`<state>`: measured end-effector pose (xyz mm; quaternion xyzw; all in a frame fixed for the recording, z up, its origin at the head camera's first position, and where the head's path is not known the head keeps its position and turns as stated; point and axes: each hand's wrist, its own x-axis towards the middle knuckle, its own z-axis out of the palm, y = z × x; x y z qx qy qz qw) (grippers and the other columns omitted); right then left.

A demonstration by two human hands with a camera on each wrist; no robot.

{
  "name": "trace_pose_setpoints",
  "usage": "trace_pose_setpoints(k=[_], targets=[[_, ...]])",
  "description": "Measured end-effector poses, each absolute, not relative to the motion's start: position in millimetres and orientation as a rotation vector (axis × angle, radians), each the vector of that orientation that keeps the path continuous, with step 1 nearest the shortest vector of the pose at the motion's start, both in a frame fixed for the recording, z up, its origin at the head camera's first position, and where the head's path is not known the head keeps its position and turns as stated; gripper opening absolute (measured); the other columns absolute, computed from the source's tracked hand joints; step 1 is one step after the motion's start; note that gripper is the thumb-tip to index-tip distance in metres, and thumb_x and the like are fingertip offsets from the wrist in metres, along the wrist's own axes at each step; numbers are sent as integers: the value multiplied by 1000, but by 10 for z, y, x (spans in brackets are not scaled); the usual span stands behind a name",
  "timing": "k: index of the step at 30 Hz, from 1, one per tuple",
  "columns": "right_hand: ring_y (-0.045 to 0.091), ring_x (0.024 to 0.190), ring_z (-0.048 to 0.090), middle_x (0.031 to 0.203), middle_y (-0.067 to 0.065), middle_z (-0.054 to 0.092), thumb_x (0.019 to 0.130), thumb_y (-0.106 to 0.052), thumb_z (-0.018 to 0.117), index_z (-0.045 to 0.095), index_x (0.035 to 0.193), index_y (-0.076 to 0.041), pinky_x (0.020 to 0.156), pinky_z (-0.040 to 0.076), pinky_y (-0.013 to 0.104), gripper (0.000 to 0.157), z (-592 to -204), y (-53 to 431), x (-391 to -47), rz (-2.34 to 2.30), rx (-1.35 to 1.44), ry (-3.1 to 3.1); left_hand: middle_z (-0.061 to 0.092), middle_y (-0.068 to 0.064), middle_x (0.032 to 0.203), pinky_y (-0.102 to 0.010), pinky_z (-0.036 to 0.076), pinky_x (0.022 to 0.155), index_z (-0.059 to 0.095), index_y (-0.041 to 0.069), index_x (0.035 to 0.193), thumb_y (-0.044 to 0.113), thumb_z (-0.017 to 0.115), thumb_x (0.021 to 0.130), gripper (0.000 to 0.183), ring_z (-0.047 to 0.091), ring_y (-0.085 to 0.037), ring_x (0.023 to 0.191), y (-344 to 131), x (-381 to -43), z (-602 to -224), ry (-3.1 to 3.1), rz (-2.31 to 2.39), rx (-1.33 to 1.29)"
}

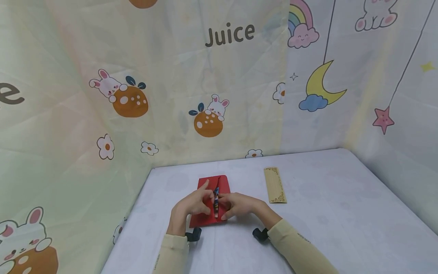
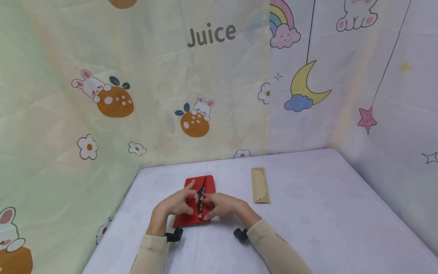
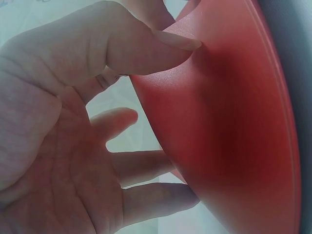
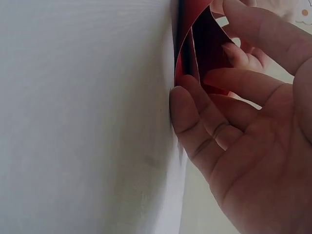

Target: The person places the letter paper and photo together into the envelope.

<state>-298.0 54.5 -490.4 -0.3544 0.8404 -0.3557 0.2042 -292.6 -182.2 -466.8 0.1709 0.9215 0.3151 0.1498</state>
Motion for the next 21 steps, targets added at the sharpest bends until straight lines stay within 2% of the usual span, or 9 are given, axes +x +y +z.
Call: trace_pose_setpoints(k=[6, 15, 17, 21], targets=[[28, 142, 49, 160, 11, 48, 89, -29, 83, 57, 149, -11, 110, 52, 42, 67, -4896, 568, -2969, -985, -977, 2355, 16, -10, 175, -40, 62, 87, 65, 28, 92, 8, 87, 79, 33, 39, -41, 142, -1821, -2928, -4683, 2650, 899, 495], [36, 139, 54, 167, 12, 38, 91, -36, 79, 51, 153, -10, 106, 53, 55, 72, -4799, 788, -3056, -1125, -716, 2508, 17, -9, 175, -45, 63, 87, 66, 27, 94, 9, 89, 77, 34, 38, -40, 142, -1803, -2937, -4693, 2649, 905, 453], [36, 142, 51, 167, 11, 37, 92, -38, 78, 52, 153, -11, 109, 50, 57, 72, -4781, 847, -3085, -1138, -641, 2567, 17, -9, 175, -45, 63, 87, 66, 27, 94, 9, 90, 76, 35, 37, -40, 143, -1802, -2940, -4692, 2651, 904, 449], [38, 154, 36, 169, 14, 35, 93, -37, 77, 52, 152, -9, 120, 36, 62, 71, -4746, 937, -3132, -1100, -577, 2659, 17, -9, 175, -45, 64, 85, 66, 26, 95, 9, 90, 74, 36, 36, -40, 144, -1807, -2941, -4691, 2651, 911, 446]])
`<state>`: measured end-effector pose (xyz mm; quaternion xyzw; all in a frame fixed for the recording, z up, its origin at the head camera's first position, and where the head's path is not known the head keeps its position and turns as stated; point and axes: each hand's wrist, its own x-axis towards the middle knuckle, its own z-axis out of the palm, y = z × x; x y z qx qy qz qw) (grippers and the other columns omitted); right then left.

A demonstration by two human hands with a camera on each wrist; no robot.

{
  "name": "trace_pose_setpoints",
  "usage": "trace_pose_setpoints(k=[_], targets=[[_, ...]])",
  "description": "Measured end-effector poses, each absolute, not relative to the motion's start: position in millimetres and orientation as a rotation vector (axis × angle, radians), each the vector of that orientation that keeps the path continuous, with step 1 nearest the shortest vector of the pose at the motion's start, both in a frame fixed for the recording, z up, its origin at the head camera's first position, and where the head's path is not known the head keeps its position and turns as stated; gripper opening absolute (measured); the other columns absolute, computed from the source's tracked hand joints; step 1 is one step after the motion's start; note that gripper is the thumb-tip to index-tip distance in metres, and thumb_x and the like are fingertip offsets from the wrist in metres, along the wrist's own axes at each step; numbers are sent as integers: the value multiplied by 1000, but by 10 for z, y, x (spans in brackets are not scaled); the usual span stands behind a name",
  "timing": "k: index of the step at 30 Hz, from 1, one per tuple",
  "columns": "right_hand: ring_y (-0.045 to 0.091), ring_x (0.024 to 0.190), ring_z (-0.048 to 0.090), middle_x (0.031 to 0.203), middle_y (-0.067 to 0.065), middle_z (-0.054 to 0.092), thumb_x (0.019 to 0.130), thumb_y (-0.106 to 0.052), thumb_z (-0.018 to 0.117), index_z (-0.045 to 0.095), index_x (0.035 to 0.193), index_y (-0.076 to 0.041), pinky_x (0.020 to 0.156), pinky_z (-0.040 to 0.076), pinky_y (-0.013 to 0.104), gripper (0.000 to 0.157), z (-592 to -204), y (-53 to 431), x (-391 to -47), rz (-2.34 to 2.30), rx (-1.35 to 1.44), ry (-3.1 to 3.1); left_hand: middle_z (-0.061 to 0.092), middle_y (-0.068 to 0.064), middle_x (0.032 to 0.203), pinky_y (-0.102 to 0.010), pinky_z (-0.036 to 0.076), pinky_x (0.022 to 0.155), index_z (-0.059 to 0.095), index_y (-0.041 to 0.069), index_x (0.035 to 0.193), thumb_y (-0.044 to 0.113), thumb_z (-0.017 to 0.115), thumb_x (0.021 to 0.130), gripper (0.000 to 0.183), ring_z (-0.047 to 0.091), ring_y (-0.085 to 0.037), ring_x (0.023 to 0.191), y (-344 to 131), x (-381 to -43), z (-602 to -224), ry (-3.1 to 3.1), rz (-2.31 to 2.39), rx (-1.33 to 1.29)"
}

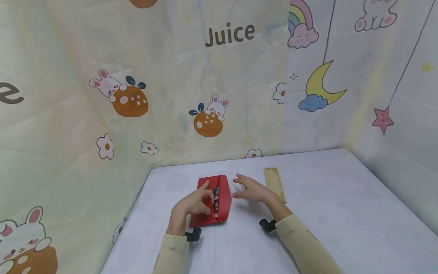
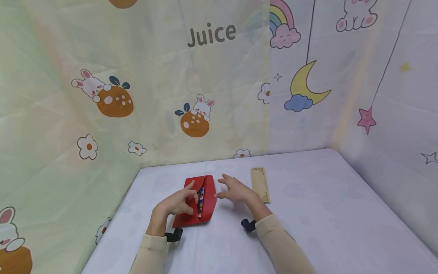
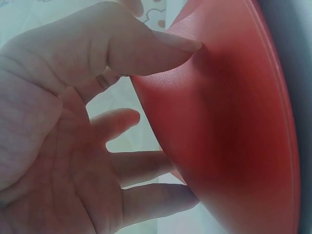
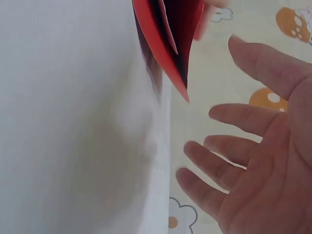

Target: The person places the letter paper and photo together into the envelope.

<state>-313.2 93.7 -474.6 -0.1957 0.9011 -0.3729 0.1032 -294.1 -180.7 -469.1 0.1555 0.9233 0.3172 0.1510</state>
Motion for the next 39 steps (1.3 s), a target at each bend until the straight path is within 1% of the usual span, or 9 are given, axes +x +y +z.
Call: trace_pose_setpoints(k=[1, 3, 9, 14, 22, 26, 33, 39], targets=[[39, 155, 32, 169, 15, 33, 93, -37, 77, 52, 153, -8, 122, 33, 62, 71, -4739, 954, -3142, -1088, -580, 2669, 17, -9, 175, -45, 64, 85, 66, 26, 95, 9, 90, 74, 37, 36, -41, 145, -1809, -2939, -4690, 2651, 913, 446], [40, 156, 30, 170, 16, 31, 93, -36, 76, 50, 154, -7, 123, 29, 62, 72, -4729, 982, -3159, -1067, -594, 2676, 17, -9, 175, -45, 64, 85, 66, 26, 95, 9, 90, 74, 37, 35, -41, 145, -1811, -2937, -4688, 2651, 916, 447], [43, 157, 27, 171, 18, 27, 94, -40, 74, 46, 156, -7, 123, 28, 63, 76, -4741, 1080, -3201, -1038, -574, 2696, 16, -8, 175, -43, 64, 85, 66, 27, 94, 9, 89, 77, 35, 34, -41, 145, -1813, -2933, -4681, 2646, 929, 456], [45, 157, 24, 171, 21, 24, 95, -43, 73, 42, 159, -8, 124, 27, 64, 79, -4760, 1187, -3237, -1018, -535, 2727, 16, -7, 175, -43, 64, 84, 66, 27, 94, 8, 89, 76, 35, 34, -41, 145, -1813, -2936, -4685, 2650, 931, 450], [43, 159, 18, 173, 18, 19, 96, -45, 71, 38, 161, -11, 124, 24, 66, 81, -4738, 1300, -3260, -1044, -459, 2713, 16, -7, 175, -45, 64, 86, 66, 25, 94, 6, 89, 75, 36, 32, -43, 148, -1806, -2921, -4662, 2650, 939, 431], [43, 160, 16, 174, 18, 17, 95, -46, 71, 37, 162, -13, 124, 23, 67, 82, -4737, 1346, -3270, -1042, -433, 2712, 16, -7, 175, -46, 63, 86, 66, 26, 94, 6, 89, 75, 35, 31, -43, 149, -1799, -2912, -4656, 2649, 945, 422], [47, 158, 20, 172, 23, 17, 97, -43, 70, 37, 161, -8, 122, 24, 69, 79, -4765, 1429, -3295, -949, -392, 2796, 17, -8, 175, -46, 63, 87, 66, 27, 93, 7, 88, 77, 34, 31, -43, 149, -1802, -2907, -4674, 2644, 948, 433], [48, 157, 21, 172, 24, 17, 98, -42, 70, 38, 160, -6, 122, 25, 69, 80, -4774, 1461, -3298, -895, -349, 2833, 17, -7, 175, -46, 63, 87, 66, 27, 92, 7, 88, 78, 33, 31, -44, 149, -1807, -2912, -4689, 2645, 951, 439]])
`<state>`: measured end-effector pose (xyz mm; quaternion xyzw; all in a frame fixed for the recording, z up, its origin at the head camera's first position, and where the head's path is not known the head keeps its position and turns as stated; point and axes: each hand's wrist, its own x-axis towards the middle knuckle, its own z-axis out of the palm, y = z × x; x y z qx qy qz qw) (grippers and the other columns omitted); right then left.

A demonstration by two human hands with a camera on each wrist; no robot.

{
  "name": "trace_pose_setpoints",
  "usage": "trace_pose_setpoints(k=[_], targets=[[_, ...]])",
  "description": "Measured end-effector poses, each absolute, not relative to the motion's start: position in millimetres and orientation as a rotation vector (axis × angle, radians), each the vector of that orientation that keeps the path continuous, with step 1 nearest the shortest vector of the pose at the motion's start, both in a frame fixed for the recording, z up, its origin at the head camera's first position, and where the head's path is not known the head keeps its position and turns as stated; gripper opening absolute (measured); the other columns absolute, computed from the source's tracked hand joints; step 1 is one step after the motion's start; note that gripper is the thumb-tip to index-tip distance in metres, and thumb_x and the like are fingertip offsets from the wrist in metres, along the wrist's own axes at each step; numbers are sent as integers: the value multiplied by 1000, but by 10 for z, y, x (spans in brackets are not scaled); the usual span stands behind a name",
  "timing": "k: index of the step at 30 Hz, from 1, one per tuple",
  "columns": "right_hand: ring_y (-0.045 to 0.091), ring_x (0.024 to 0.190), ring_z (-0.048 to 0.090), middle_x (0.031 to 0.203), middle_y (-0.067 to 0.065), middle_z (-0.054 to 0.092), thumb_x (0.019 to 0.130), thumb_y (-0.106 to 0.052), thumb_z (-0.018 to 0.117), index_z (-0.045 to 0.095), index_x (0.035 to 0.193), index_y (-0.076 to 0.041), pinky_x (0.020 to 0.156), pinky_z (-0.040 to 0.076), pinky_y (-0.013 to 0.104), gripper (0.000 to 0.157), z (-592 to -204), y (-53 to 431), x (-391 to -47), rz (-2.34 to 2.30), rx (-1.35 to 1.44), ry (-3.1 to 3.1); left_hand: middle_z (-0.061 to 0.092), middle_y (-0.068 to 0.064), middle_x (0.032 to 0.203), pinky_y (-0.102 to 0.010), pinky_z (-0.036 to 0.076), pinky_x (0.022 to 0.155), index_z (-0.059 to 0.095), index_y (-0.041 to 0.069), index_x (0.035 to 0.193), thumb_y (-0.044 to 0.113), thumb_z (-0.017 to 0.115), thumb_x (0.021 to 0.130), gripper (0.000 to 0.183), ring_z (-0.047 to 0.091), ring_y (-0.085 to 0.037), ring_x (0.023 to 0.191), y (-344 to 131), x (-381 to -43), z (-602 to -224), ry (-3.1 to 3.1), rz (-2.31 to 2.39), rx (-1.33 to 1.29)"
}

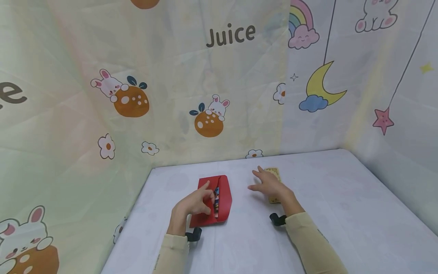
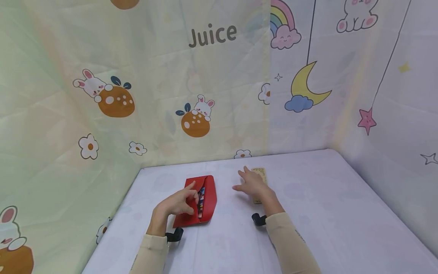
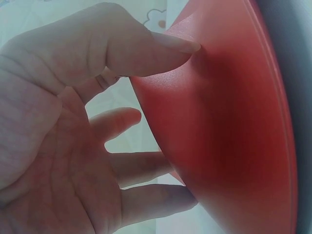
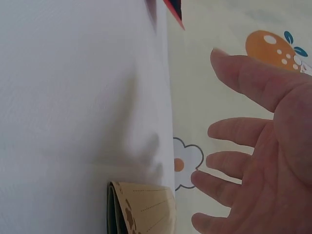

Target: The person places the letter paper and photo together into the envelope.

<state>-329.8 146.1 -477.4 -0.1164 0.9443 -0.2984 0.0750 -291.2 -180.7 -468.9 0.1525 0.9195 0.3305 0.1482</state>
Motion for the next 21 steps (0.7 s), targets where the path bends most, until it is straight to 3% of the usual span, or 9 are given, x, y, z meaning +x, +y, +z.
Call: trace_pose_setpoints(k=[12, 21], targets=[[51, 154, 24, 169, 29, 20, 97, -46, 70, 40, 158, -2, 121, 24, 70, 81, -4825, 1577, -3342, -824, -337, 2886, 18, -7, 175, -47, 64, 86, 66, 27, 92, 6, 88, 76, 35, 30, -44, 150, -1809, -2918, -4685, 2642, 951, 440], [50, 156, 19, 169, 31, 20, 98, -45, 68, 39, 158, -1, 121, 10, 77, 79, -4852, 1642, -3360, -770, -297, 2913, 15, -6, 175, -46, 64, 86, 66, 26, 94, 6, 89, 75, 36, 32, -42, 146, -1810, -2930, -4692, 2638, 954, 444]])
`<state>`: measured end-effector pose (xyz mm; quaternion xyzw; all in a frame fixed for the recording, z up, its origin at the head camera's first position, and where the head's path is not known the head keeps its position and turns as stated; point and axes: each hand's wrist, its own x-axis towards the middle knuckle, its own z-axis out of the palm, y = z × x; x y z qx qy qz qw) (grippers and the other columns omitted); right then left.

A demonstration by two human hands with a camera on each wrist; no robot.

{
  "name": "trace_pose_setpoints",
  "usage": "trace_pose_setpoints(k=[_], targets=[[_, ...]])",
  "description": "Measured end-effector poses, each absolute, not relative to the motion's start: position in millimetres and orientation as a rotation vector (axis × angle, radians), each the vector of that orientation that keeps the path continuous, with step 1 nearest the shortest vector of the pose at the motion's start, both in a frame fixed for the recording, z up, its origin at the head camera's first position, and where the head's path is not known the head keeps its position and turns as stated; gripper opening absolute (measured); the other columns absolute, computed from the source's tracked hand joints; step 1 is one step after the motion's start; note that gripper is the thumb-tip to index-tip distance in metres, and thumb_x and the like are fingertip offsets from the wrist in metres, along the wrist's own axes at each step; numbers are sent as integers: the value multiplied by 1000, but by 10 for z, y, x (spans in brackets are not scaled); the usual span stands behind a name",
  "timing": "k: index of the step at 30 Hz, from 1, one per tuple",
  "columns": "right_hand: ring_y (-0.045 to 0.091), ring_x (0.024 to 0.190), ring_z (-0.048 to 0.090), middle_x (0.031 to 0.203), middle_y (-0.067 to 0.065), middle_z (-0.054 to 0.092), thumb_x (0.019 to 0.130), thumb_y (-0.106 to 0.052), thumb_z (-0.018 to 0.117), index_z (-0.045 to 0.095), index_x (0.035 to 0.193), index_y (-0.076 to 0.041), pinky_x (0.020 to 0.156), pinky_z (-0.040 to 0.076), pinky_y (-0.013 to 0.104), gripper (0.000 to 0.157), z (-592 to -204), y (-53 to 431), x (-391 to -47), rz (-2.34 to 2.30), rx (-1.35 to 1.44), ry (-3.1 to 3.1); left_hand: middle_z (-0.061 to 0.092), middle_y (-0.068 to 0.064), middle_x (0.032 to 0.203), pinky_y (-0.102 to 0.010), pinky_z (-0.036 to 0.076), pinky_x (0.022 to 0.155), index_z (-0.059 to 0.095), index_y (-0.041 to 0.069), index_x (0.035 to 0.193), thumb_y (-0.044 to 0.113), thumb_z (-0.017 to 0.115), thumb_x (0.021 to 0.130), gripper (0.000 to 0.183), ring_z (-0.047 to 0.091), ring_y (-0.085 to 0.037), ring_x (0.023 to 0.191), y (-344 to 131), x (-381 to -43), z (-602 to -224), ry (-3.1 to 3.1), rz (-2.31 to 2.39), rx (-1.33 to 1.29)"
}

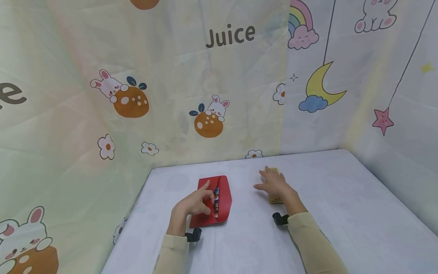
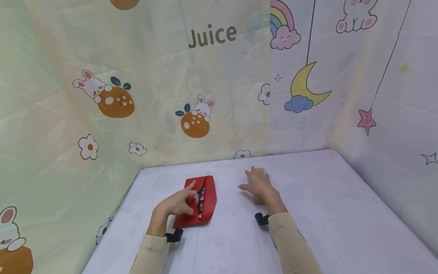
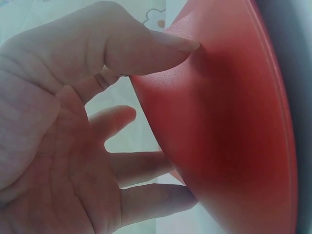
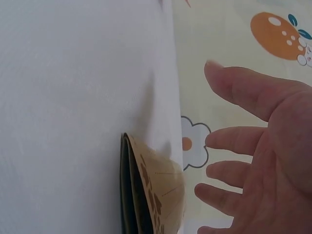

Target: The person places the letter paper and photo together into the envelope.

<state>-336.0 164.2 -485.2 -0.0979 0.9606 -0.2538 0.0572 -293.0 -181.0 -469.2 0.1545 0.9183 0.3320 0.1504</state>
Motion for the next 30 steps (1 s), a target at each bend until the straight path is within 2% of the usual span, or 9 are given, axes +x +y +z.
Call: trace_pose_setpoints(k=[8, 15, 23, 26, 30], targets=[[56, 153, 20, 168, 31, 22, 98, -47, 69, 42, 156, -2, 115, 16, 82, 78, -4868, 1691, -3345, -713, -270, 2951, 14, -8, 175, -44, 64, 84, 67, 27, 95, 7, 89, 76, 35, 34, -41, 143, -1811, -2923, -4703, 2627, 952, 426], [61, 149, 23, 168, 31, 22, 96, -49, 69, 41, 157, -4, 114, 14, 84, 81, -4884, 1728, -3345, -626, -148, 2976, 15, -9, 175, -45, 64, 85, 67, 27, 94, 7, 89, 76, 36, 34, -42, 145, -1811, -2927, -4707, 2633, 943, 426], [61, 144, 36, 167, 28, 28, 96, -48, 68, 42, 155, 0, 114, 17, 83, 81, -4904, 1767, -3356, -599, -45, 2988, 16, -9, 175, -45, 64, 85, 67, 26, 95, 7, 89, 76, 35, 33, -43, 145, -1805, -2921, -4680, 2631, 946, 427], [60, 141, 40, 165, 28, 32, 94, -46, 71, 43, 154, 2, 112, 24, 82, 82, -4899, 1763, -3344, -595, -77, 2989, 16, -8, 175, -45, 64, 86, 67, 26, 95, 6, 89, 76, 35, 33, -43, 146, -1801, -2916, -4676, 2631, 943, 421], [56, 134, 49, 161, 27, 40, 92, -42, 75, 47, 152, 2, 105, 37, 77, 79, -4879, 1737, -3325, -588, -127, 2994, 16, -8, 175, -45, 64, 86, 67, 26, 95, 7, 89, 76, 35, 33, -43, 146, -1797, -2917, -4676, 2635, 941, 418]])
